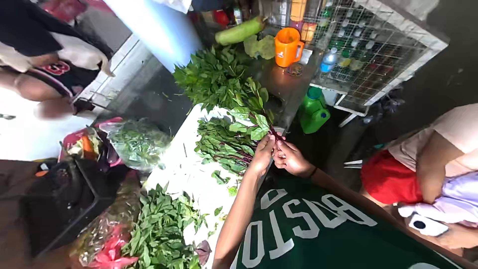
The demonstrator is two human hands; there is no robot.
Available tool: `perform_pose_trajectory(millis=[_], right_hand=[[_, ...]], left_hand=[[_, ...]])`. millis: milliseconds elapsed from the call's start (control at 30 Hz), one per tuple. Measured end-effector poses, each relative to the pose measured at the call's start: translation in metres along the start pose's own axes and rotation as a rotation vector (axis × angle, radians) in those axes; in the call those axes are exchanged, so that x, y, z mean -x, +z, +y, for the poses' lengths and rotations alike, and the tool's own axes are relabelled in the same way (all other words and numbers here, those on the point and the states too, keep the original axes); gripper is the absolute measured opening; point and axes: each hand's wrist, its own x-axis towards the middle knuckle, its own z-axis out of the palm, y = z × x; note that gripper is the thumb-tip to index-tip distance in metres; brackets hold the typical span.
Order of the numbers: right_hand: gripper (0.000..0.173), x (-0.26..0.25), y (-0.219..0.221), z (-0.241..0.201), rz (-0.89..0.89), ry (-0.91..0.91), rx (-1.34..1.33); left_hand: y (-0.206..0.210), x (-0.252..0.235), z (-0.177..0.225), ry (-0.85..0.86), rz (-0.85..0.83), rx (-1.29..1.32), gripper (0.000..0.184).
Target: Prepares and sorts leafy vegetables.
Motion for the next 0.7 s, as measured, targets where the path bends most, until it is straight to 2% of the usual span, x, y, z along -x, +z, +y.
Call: perform_pose_trajectory(millis=[167,267,367,467,567,633,700], right_hand=[[0.036,-0.008,0.003,0.001,-0.078,0.087,-0.031],[0.039,-0.012,0.007,0.005,-0.136,0.101,0.19],[0.032,-0.013,0.023,0.016,-0.248,0.192,0.465],[0.038,-0.02,0.043,0.026,-0.505,0.314,0.773],[0.04,-0.034,0.051,0.023,-0.731,0.385,0.998],[0.035,-0.047,0.041,0.022,-0.726,0.371,1.086],[0.034,-0.069,0.024,0.018,-0.611,0.371,1.158]], left_hand=[[-0.004,0.007,-0.003,-0.012,0.076,0.131,0.046],[-0.003,0.018,0.003,0.001,0.154,0.153,0.048],[-0.01,0.055,0.005,-0.019,0.322,0.19,0.047],[-0.024,0.095,-0.022,0.024,0.541,0.295,0.045],[-0.039,0.128,-0.064,0.145,0.719,0.451,0.044],[-0.046,0.153,-0.088,0.18,0.866,0.545,0.036],[-0.053,0.176,-0.104,0.173,0.982,0.606,0.029]])
